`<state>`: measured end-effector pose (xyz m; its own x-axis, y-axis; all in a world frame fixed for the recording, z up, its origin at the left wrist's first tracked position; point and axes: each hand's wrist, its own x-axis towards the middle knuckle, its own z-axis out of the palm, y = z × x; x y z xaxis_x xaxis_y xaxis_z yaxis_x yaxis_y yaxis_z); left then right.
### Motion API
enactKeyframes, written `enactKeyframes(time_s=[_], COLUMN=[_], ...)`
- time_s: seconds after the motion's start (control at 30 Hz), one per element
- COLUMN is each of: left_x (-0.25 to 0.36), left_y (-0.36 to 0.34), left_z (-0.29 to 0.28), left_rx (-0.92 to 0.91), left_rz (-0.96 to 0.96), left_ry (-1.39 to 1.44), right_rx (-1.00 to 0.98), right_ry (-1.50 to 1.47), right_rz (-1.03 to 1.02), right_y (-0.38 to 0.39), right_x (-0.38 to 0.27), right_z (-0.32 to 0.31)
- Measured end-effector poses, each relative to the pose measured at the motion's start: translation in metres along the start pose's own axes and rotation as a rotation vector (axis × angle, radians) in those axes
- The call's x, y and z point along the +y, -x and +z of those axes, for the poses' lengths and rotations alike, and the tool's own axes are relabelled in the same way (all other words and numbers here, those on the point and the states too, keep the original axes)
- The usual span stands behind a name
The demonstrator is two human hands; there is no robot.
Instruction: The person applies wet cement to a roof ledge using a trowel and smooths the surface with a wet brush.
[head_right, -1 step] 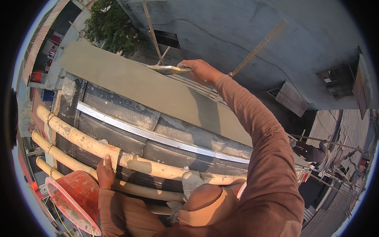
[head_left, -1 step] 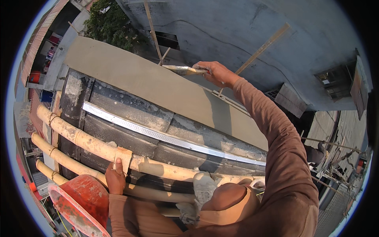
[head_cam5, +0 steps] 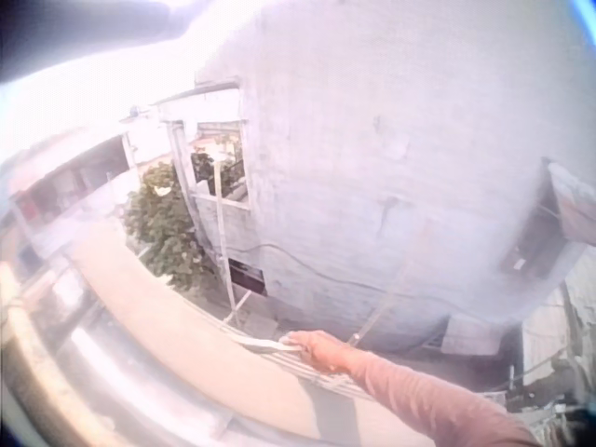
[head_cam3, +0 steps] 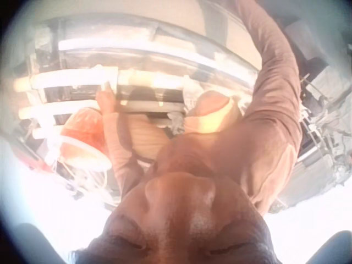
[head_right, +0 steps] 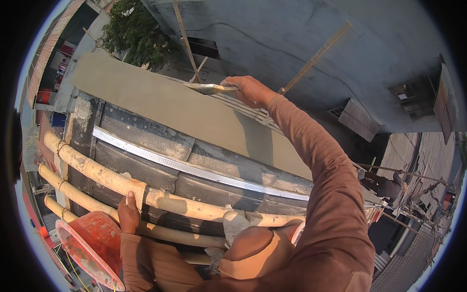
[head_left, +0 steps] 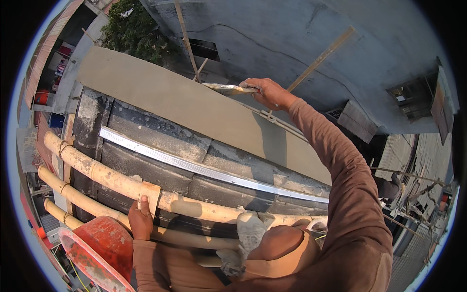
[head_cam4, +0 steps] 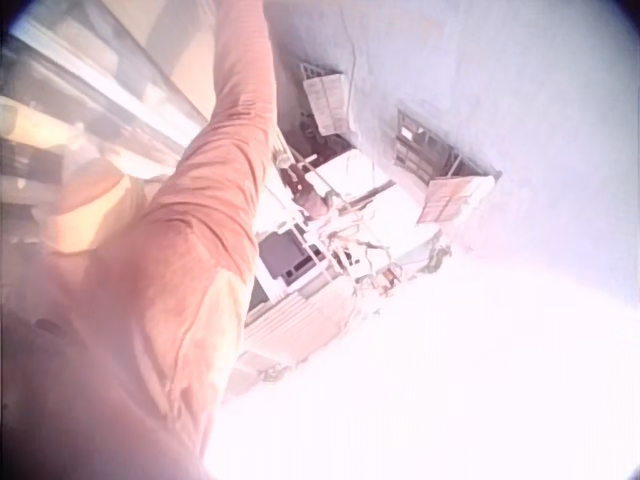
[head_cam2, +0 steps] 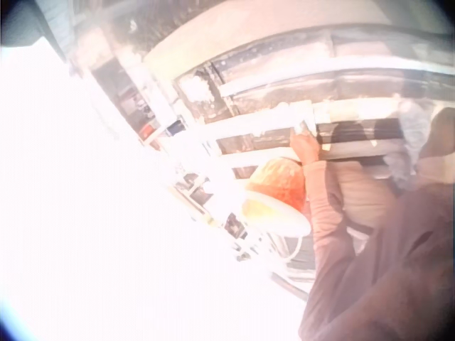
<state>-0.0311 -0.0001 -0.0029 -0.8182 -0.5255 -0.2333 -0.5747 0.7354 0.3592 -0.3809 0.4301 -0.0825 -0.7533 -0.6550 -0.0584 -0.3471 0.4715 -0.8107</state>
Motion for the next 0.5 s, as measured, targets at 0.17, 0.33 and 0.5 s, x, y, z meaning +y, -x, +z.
enactKeyframes(time_s=[0.17, 0.33, 0.5], left_x=[0.0, 0.007, -0.006], left_y=[0.0, -0.002, -0.002], left_z=[-0.001, 0.0, -0.001], left_rx=[-0.032, -0.054, -0.112], left_rz=[-0.012, 0.001, 0.009], left_ry=[0.026, 0.066, 0.062], right_rx=[0.062, 0.113, -0.002], right_ry=[0.073, 0.109, 0.331], right_rz=[0.007, 0.111, 0.472], right_y=[0.077, 0.152, 0.266], right_x=[0.027, 0.055, 0.114], right_z=[0.003, 0.005, -0.007])
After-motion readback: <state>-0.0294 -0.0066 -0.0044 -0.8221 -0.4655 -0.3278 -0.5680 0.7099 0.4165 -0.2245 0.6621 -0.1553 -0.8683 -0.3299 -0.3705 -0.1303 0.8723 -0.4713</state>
